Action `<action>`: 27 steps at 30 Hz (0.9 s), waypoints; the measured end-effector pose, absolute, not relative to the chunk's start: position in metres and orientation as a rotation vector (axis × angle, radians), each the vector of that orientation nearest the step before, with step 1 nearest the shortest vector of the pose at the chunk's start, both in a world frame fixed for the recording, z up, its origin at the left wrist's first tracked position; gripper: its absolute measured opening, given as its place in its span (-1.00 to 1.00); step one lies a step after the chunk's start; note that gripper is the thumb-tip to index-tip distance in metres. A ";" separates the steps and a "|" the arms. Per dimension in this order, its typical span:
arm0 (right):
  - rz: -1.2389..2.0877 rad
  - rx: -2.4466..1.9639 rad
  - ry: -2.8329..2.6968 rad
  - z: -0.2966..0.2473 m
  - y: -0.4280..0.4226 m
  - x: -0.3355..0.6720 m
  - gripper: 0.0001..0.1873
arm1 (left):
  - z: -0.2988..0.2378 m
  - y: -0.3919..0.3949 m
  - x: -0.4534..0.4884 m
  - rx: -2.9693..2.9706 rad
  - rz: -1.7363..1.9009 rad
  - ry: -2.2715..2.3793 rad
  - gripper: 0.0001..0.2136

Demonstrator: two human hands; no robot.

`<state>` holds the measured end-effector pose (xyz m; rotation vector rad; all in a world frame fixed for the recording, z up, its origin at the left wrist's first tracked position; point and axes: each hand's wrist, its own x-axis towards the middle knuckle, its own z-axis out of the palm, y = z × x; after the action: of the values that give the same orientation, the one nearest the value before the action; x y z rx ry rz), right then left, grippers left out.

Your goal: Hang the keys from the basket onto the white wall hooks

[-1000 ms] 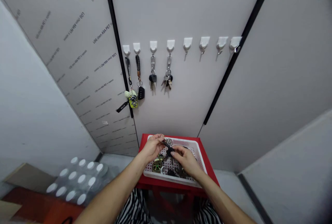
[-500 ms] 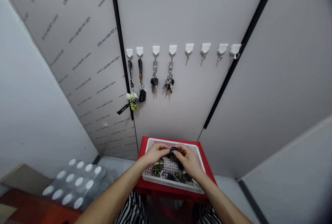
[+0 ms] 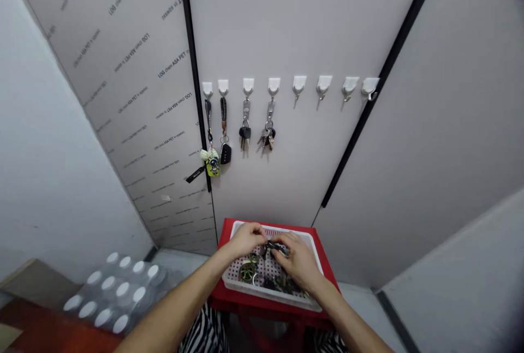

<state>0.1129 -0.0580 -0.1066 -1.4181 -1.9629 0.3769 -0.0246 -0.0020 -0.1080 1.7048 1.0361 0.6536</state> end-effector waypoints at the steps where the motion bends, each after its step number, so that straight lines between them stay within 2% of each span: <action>1: 0.390 -1.414 -1.937 -0.107 -0.058 0.114 -0.83 | -0.105 -0.003 -0.025 1.777 0.670 1.054 -0.95; 6: 0.580 -1.392 -1.756 -0.103 -0.053 0.114 -0.81 | -0.090 -0.006 -0.023 2.020 0.752 1.017 -0.93; 11: 0.700 -1.422 -1.691 -0.092 -0.046 0.112 -0.84 | -0.082 -0.005 -0.019 1.992 0.823 1.010 -0.95; 15: 0.617 -1.402 -1.742 -0.071 -0.034 0.116 -0.85 | -0.077 0.001 -0.014 1.787 0.889 0.873 -0.91; 21: 0.262 -1.383 -1.776 0.001 -0.006 0.125 -0.86 | -0.031 0.024 -0.001 1.619 1.124 0.782 -0.84; 27: 0.157 -1.347 -1.586 0.087 0.038 0.130 -0.83 | 0.049 0.058 0.018 1.515 1.402 0.853 -0.81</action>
<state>0.1298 0.0381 0.0867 -1.3469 -1.5862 0.1573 0.0181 0.0585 0.0485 1.5149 0.8532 1.4017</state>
